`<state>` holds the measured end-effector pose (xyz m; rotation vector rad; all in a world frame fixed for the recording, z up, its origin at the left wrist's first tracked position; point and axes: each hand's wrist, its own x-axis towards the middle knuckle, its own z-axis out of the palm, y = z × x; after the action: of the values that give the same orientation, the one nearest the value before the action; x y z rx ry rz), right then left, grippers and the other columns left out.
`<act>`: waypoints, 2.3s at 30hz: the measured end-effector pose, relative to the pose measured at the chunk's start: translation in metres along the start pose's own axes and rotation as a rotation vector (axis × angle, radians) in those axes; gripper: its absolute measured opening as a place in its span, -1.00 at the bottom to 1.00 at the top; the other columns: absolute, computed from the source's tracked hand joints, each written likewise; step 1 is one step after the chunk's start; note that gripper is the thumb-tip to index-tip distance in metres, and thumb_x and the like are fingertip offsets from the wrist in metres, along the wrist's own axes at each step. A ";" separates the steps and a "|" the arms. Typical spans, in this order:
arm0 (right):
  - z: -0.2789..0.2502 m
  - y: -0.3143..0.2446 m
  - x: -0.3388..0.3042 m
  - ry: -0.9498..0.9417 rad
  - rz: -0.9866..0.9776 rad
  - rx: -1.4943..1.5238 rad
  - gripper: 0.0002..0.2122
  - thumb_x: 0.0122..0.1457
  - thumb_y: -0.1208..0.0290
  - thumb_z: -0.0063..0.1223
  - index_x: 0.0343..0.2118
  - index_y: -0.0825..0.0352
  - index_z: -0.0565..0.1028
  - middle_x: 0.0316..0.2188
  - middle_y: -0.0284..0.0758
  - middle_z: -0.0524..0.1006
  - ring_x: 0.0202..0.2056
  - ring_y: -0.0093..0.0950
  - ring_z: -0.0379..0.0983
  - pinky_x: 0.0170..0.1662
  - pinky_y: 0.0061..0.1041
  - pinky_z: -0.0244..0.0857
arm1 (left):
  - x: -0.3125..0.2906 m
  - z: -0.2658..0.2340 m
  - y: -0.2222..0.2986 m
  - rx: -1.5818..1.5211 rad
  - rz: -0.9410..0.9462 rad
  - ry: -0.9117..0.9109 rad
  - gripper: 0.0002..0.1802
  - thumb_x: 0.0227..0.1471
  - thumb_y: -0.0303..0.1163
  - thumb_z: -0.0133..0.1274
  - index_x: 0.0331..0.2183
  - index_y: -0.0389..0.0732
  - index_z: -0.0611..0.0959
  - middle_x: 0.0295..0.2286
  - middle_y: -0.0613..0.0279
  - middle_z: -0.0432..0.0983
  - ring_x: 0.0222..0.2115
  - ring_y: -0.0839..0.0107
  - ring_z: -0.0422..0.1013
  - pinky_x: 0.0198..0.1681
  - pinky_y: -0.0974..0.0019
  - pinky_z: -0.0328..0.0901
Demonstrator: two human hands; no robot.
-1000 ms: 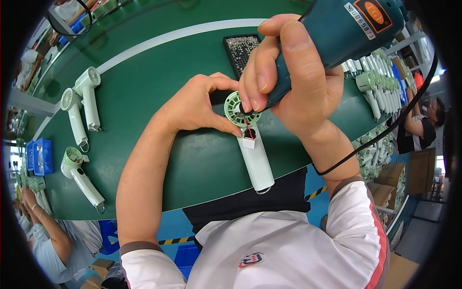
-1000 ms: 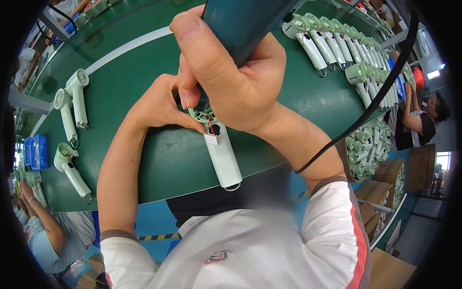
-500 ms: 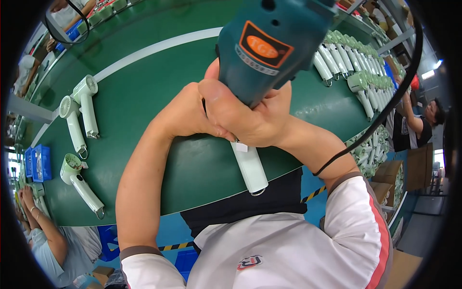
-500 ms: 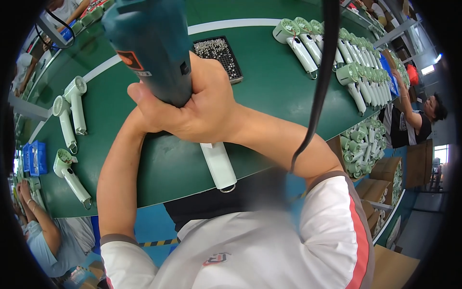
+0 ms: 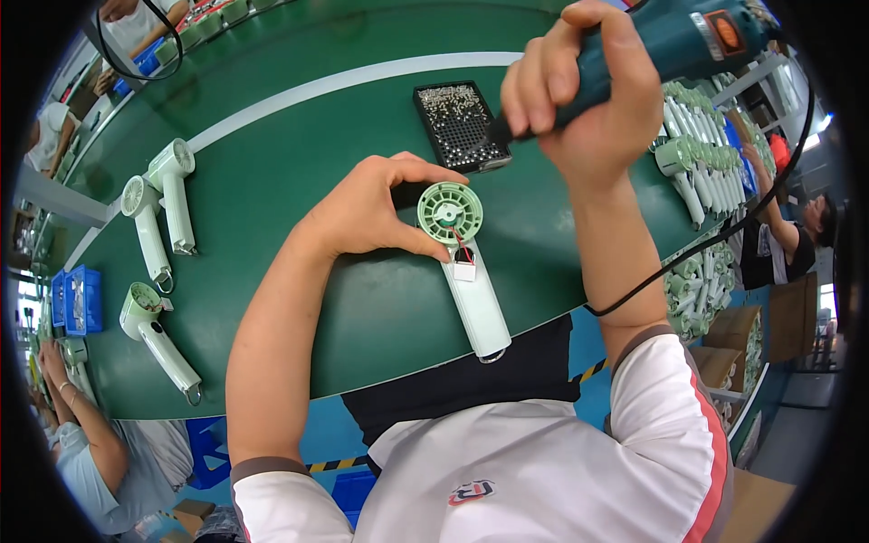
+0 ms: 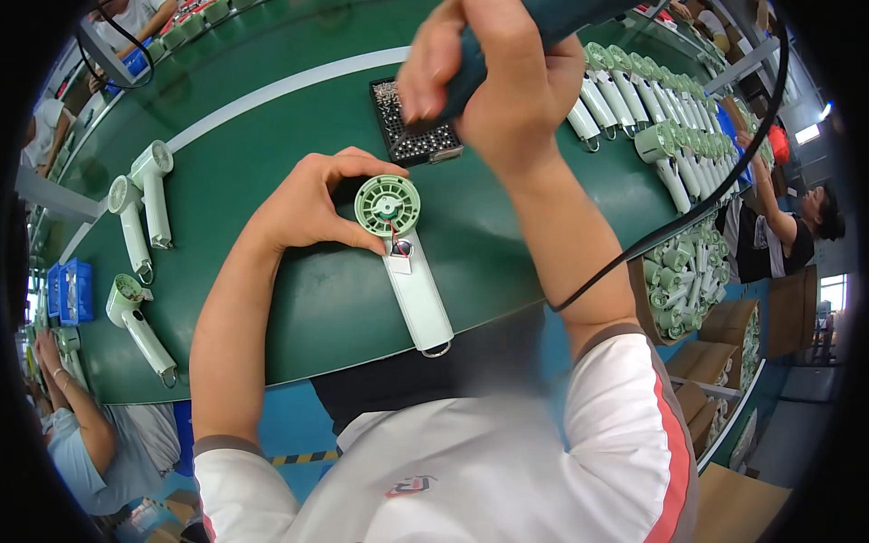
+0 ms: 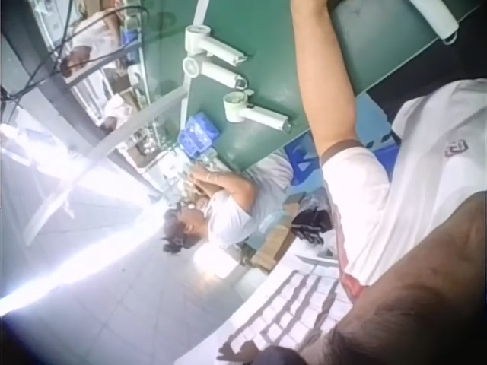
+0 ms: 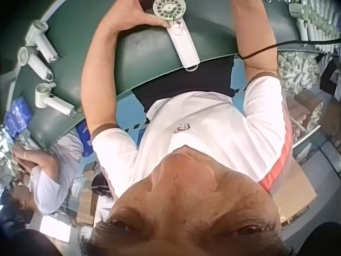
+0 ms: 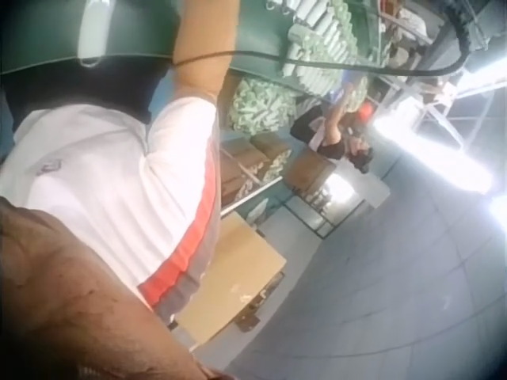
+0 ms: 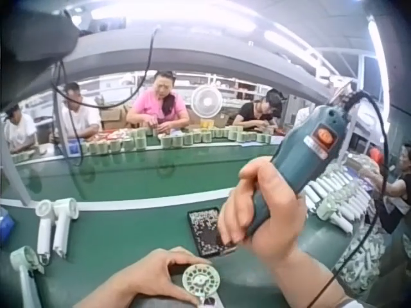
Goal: The person assembles portable fans along a production line by fitting casing parts together and securing them with screws using an electric screwdriver.
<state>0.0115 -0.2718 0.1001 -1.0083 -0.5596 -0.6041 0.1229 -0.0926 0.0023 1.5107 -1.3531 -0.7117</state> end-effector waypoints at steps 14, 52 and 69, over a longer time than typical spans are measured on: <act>-0.045 0.042 -0.009 0.372 0.026 -0.521 -0.83 0.40 0.43 0.00 -0.28 0.47 0.47 -0.69 -0.33 0.42 -0.75 -0.52 0.35 -0.65 -0.49 0.32 | 0.001 0.001 -0.002 -0.097 -0.052 0.003 -0.17 -0.46 -0.34 0.62 0.00 -0.19 0.72 -0.10 0.14 0.59 -0.08 0.32 0.52 0.11 0.27 0.35; 0.031 0.013 -0.017 0.426 -0.012 -0.312 -0.79 0.43 0.36 -0.07 -0.17 0.45 0.45 -0.69 -0.29 0.38 -0.76 -0.45 0.30 -0.66 -0.35 0.31 | 0.001 0.000 -0.007 -0.019 -0.002 0.002 -0.18 -0.46 -0.30 0.63 -0.02 -0.14 0.74 -0.19 0.18 0.59 -0.19 0.35 0.50 -0.05 0.32 0.37; 0.048 0.032 -0.033 0.358 0.027 -0.233 -0.84 0.40 0.50 -0.05 -0.11 0.53 0.39 -0.65 -0.28 0.44 -0.68 -0.50 0.37 -0.58 -0.47 0.32 | 0.000 -0.001 -0.008 -0.001 -0.026 -0.003 -0.12 -0.47 -0.24 0.64 0.00 -0.26 0.70 -0.14 0.12 0.59 -0.10 0.27 0.49 0.00 0.29 0.36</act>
<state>0.0030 -0.2090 0.0786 -1.0917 -0.1608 -0.8178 0.1271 -0.0925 -0.0047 1.5292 -1.3371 -0.7315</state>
